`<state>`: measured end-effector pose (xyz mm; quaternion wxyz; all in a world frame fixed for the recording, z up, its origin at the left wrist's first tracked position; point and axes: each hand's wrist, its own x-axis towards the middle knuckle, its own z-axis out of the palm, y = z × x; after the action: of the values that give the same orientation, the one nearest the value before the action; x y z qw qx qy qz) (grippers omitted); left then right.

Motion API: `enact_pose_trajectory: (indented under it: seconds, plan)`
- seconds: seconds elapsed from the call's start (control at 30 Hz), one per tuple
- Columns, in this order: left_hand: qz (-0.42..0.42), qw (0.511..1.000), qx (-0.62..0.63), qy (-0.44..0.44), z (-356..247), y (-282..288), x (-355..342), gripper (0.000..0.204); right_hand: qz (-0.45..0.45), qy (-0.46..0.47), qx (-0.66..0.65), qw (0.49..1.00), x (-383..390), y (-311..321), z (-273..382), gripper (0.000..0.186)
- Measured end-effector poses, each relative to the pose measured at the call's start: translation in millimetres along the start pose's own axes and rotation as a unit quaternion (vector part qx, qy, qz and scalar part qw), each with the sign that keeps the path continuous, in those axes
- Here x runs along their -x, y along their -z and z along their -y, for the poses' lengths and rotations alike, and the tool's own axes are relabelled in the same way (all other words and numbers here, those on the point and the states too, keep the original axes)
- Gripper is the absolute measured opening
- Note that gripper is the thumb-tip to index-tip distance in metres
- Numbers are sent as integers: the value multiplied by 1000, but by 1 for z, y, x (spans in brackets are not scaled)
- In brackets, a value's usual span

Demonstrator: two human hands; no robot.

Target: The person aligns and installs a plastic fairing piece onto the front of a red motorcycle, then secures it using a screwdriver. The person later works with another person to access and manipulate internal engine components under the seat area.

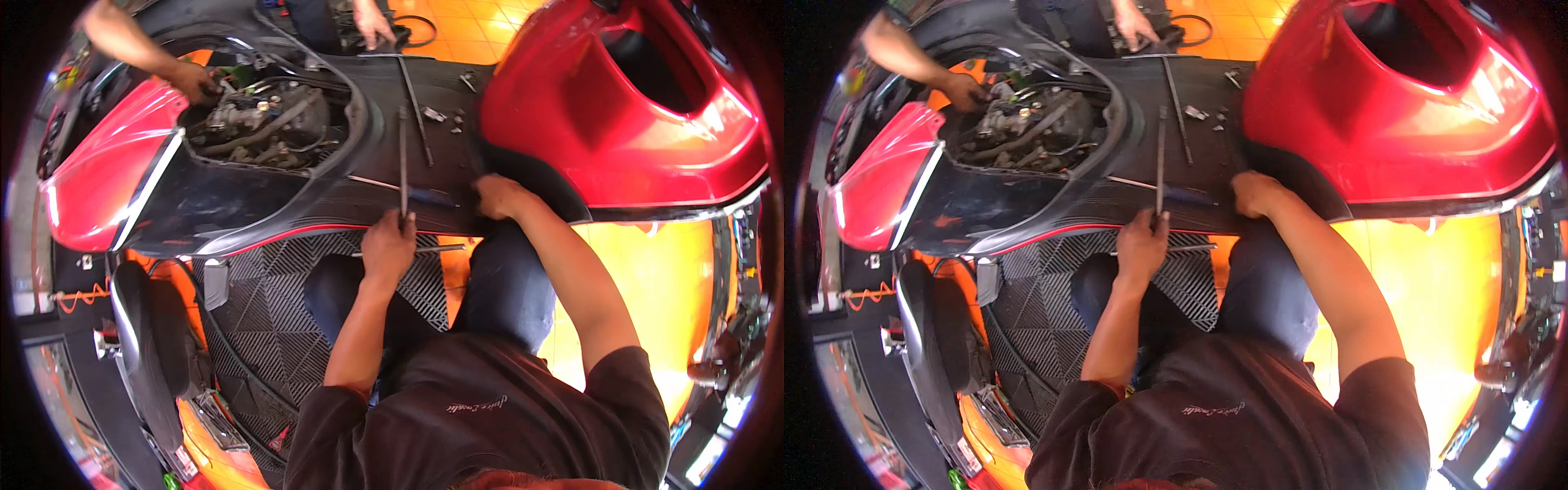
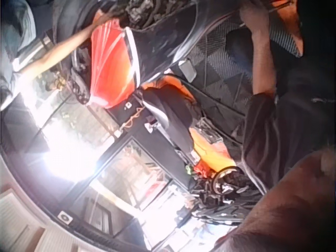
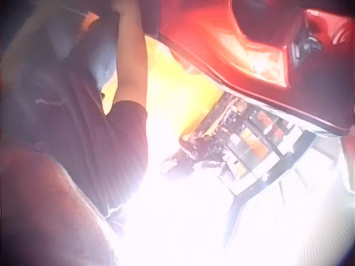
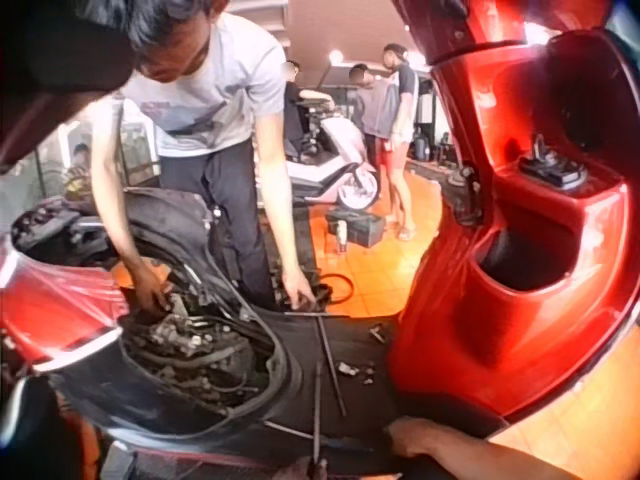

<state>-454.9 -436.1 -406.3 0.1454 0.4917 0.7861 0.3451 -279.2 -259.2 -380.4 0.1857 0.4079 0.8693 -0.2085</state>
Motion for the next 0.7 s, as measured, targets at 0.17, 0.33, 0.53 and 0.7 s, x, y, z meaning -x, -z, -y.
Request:
enact_pose_trajectory:
  seconds: [0.17, 0.33, 0.53, 0.7]
  plan:
    - [22, 995, -95, -16, -12, 5, -26, 24, 56, 12, 62, 996, -17, -2, -1, 29]
    - [-4, 985, -174, -10, -9, 4, -46, 24, 81, -22, 63, 995, -14, 9, 13, 29]
    - [-55, 968, -226, -92, 3, -4, -58, 25, 101, -32, 78, 991, -14, 12, 17, 28]
    - [-56, 965, -226, -124, 1, 6, -49, 23, 91, 50, 80, 991, -19, 8, 10, 27]
